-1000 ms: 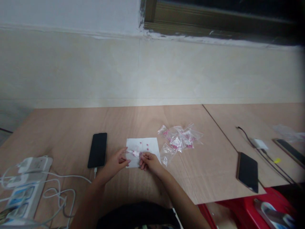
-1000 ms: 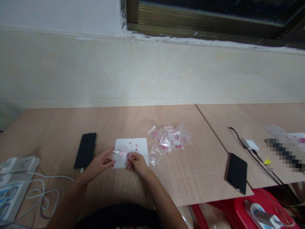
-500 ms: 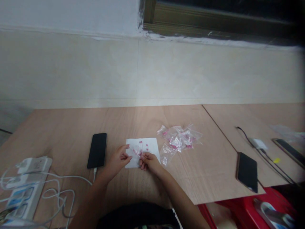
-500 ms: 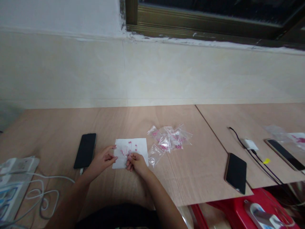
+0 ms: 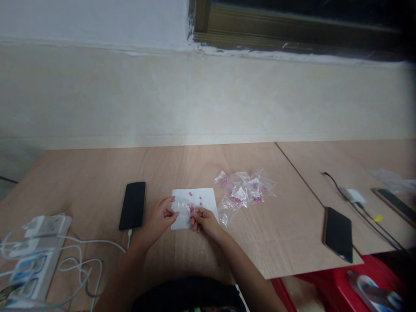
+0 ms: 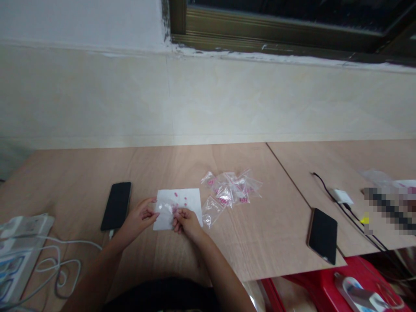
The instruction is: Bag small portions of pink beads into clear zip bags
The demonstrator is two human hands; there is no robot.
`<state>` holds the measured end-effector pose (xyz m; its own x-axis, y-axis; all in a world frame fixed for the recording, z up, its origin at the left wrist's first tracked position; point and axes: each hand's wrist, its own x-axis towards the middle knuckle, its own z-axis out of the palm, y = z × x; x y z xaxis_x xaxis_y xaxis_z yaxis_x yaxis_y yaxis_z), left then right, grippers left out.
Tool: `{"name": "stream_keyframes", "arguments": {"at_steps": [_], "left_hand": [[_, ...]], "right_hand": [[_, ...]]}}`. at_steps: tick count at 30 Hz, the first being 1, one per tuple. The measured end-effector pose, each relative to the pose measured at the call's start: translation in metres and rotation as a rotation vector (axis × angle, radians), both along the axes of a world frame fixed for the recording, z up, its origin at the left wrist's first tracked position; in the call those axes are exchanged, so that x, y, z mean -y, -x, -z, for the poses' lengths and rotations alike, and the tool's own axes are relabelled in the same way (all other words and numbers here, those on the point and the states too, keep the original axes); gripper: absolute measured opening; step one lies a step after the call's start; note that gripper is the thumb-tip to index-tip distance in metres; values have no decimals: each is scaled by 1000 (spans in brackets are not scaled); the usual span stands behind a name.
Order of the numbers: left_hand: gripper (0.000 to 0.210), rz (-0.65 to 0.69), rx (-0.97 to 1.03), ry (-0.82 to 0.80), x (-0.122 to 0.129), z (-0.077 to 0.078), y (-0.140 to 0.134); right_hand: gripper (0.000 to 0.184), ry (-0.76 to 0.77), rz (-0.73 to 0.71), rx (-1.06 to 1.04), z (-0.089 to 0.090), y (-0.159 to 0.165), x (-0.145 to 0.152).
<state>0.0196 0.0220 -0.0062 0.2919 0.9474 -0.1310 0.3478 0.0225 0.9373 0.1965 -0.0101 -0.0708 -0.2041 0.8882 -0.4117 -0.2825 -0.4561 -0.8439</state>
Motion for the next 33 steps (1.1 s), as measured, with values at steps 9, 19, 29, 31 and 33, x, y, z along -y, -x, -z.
{"name": "stream_keyframes", "arguments": {"at_steps": [9, 19, 29, 31, 33], "left_hand": [[35, -14, -10, -62, 2, -5, -1], [35, -14, 2, -111, -1, -3, 0], [35, -38, -6, -111, 1, -6, 1], [34, -47, 6, -114, 1, -9, 0], [34, -56, 22, -101, 5, -13, -1]], "right_hand": [[38, 0, 7, -25, -1, -2, -1], [38, -17, 1, -52, 0, -4, -2], [38, -26, -16, -33, -1, -6, -4], [38, -22, -10, -31, -3, -7, -3], [37, -17, 3, -31, -7, -8, -2]]}}
